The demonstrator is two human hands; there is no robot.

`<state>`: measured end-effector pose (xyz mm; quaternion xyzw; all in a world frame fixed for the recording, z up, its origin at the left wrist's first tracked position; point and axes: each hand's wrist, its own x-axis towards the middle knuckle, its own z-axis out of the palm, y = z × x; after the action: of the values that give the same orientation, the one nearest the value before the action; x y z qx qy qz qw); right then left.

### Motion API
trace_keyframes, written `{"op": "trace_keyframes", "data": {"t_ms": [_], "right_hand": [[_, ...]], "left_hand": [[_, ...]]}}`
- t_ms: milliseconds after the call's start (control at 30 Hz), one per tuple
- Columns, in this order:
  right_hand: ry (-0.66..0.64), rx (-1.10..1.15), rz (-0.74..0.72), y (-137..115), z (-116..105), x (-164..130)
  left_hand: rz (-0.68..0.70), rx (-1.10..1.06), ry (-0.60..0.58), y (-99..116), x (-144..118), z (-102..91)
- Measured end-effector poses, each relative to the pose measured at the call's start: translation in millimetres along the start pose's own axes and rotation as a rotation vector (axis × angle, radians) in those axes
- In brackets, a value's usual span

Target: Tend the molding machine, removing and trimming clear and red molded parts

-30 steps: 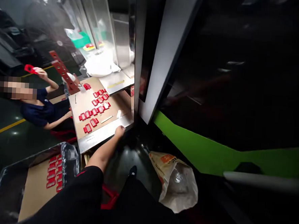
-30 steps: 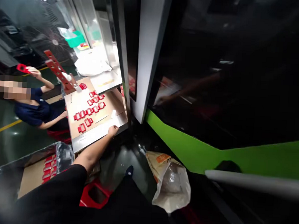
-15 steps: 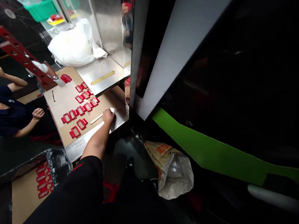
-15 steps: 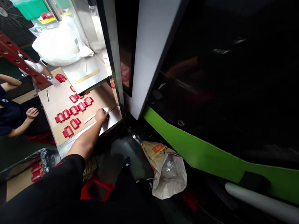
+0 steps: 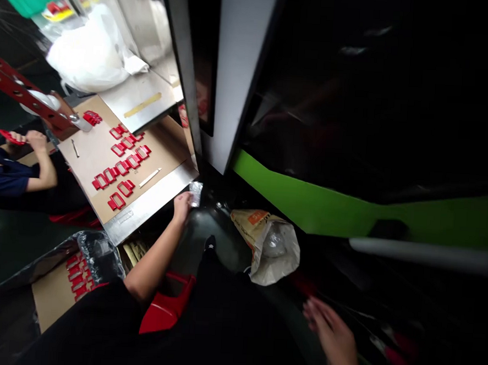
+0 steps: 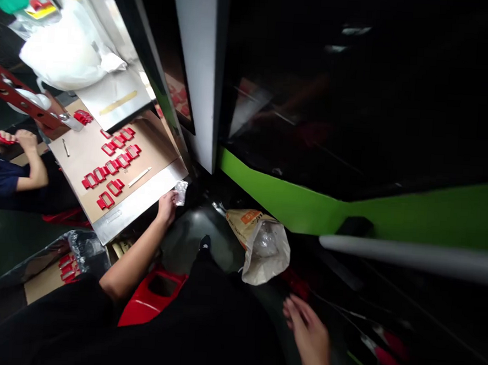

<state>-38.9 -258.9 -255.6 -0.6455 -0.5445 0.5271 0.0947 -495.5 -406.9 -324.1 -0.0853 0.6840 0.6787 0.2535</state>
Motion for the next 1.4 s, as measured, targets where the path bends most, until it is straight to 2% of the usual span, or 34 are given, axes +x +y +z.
{"op": "trace_keyframes", "data": {"t_ms": [100, 167, 233, 267, 333, 500, 600, 700, 800, 900, 1033, 1167, 1233, 1300, 1367, 1400], "right_hand": [[-0.281, 0.173, -0.157, -57.6, 12.3, -14.6], [-0.427, 0.359, -0.211, -92.5, 10.2, -26.7], [-0.483, 0.474, -0.253, -108.3, -8.1, -35.8], [-0.487, 0.516, -0.266, -107.6, -23.6, -38.5], [-0.458, 0.561, -0.293, -91.3, -64.8, -39.2], [-0.266, 0.593, -0.331, -12.0, -187.8, -19.1], [-0.176, 0.642, -0.321, 28.3, -255.9, -6.0], [-0.084, 0.715, -0.293, 55.7, -314.9, 0.6], [0.012, 0.779, -0.300, 75.0, -362.0, 4.9], [0.033, 0.834, -0.312, 90.7, -395.7, 10.7], [0.010, 0.889, -0.299, 108.1, -423.3, 15.7], [0.047, 0.903, -0.369, 123.9, -441.4, 16.0], [0.067, 0.923, -0.430, 131.6, -450.1, 15.6], [0.052, 0.924, -0.526, 138.3, -459.1, 13.9], [0.020, 0.841, -0.627, 143.0, -466.4, 9.5], [0.025, 0.771, -0.668, 144.5, -468.7, 6.6]], "left_hand": [[-0.058, -0.064, -0.279, -21.4, -107.9, 49.1], [-0.089, -0.079, -0.473, -25.9, -179.5, 78.3], [-0.098, -0.070, -0.633, -27.6, -240.2, 104.7], [-0.096, -0.055, -0.696, -29.6, -265.6, 118.1], [-0.086, -0.012, -0.797, -38.4, -309.3, 147.6], [-0.053, 0.097, -0.935, -84.5, -408.9, 238.1], [-0.014, 0.164, -0.932, -114.3, -469.4, 293.0], [0.007, 0.197, -0.861, -135.1, -518.6, 337.9], [-0.012, 0.164, -0.798, -144.8, -550.0, 370.5], [0.023, 0.156, -0.779, -149.2, -567.1, 392.1], [0.088, 0.225, -0.862, -162.2, -576.4, 407.3], [0.082, 0.390, -0.960, -181.7, -577.4, 416.5], [-0.016, 0.467, -1.042, -186.6, -579.3, 421.9], [-0.209, 0.494, -1.157, -186.1, -583.3, 427.4], [-0.386, 0.521, -1.297, -181.9, -587.9, 432.0], [-0.429, 0.548, -1.359, -179.3, -590.0, 433.8]]}}
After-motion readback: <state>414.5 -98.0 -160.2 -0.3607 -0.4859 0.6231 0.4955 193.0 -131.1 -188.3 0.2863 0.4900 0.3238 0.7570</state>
